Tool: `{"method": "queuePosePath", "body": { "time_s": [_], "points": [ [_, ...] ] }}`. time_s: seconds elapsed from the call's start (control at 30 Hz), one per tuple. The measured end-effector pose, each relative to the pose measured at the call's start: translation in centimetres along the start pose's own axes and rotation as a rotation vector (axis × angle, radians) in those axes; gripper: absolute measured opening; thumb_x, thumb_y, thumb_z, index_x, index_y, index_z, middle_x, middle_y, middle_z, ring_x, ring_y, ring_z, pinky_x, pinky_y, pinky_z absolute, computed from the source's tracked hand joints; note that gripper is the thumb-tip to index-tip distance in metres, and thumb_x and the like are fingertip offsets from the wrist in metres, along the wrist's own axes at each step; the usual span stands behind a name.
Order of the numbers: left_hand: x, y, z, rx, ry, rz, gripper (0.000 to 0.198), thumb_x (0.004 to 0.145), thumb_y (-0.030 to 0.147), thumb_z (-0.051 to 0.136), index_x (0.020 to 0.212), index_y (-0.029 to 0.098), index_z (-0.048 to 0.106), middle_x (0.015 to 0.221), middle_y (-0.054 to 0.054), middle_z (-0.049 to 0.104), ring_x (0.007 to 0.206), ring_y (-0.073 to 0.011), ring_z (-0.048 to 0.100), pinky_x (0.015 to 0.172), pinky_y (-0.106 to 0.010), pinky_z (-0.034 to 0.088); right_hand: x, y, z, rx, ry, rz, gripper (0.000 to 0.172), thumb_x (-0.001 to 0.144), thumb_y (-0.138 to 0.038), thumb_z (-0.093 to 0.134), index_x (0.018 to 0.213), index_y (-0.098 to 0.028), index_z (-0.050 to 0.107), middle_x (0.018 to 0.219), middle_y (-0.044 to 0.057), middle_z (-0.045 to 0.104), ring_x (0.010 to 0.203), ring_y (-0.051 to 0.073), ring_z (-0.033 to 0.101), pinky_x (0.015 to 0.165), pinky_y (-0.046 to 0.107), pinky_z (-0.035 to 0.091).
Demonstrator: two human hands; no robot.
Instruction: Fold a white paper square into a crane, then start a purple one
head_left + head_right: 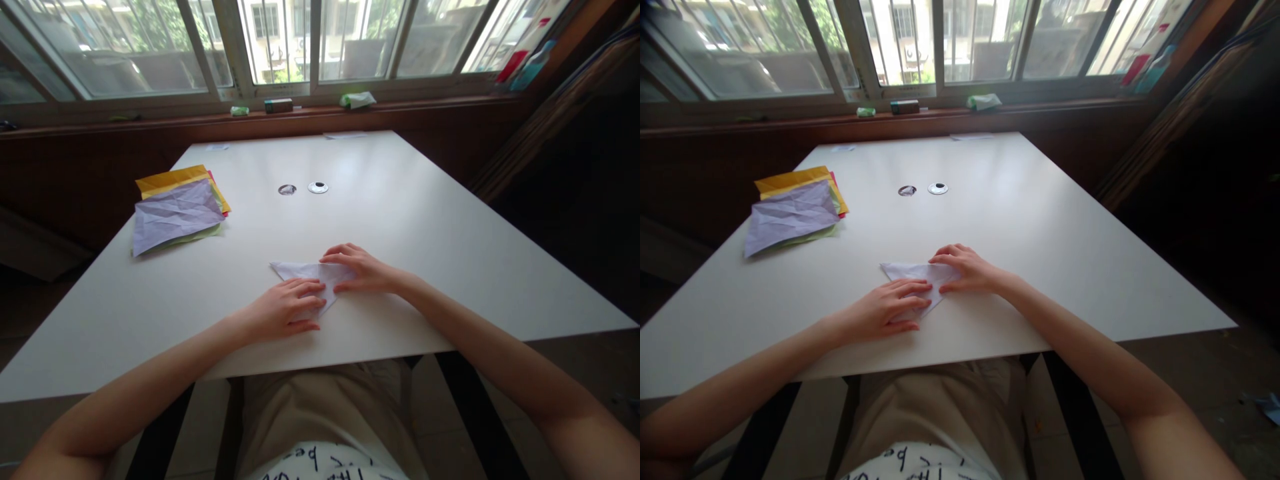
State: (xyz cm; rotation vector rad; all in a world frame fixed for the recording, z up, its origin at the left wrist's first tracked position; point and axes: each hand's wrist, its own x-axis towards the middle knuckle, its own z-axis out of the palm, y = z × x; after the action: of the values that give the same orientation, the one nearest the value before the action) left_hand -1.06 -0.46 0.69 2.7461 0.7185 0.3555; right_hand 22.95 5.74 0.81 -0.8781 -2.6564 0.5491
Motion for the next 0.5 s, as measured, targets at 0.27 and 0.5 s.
{"method": "queuePosePath", "body": {
  "time_s": [0.27,0.5],
  "points": [
    [0.1,0.0,-0.1,-0.003,0.01,0.014,0.038,0.082,0.044,0.048,0.111,0.02,0.055,0.129,-0.009,0.048,0.122,-0.0227,0.041,0.1,-0.038,0.036,-0.7,1.8,-1.8,0.095,-0.047,0.092,0.056,0.071,-0.044,0.061,0.123,-0.025,0.049,0.126,0.008,0.046,0.12,0.025,0.038,0.101,0.044,0.029],
    [0.1,0.0,-0.2,-0.014,0.003,0.012,0.038,0.083,0.044,0.047,0.112,0.02,0.054,0.13,-0.009,0.047,0.123,-0.0219,0.039,0.101,-0.038,0.036,-1.5,4.7,-2.8,0.165,-0.076,0.115,0.06,0.069,-0.045,0.064,0.124,-0.027,0.048,0.133,0.005,0.042,0.124,0.023,0.035,0.105,0.04,0.027]
  ]
}}
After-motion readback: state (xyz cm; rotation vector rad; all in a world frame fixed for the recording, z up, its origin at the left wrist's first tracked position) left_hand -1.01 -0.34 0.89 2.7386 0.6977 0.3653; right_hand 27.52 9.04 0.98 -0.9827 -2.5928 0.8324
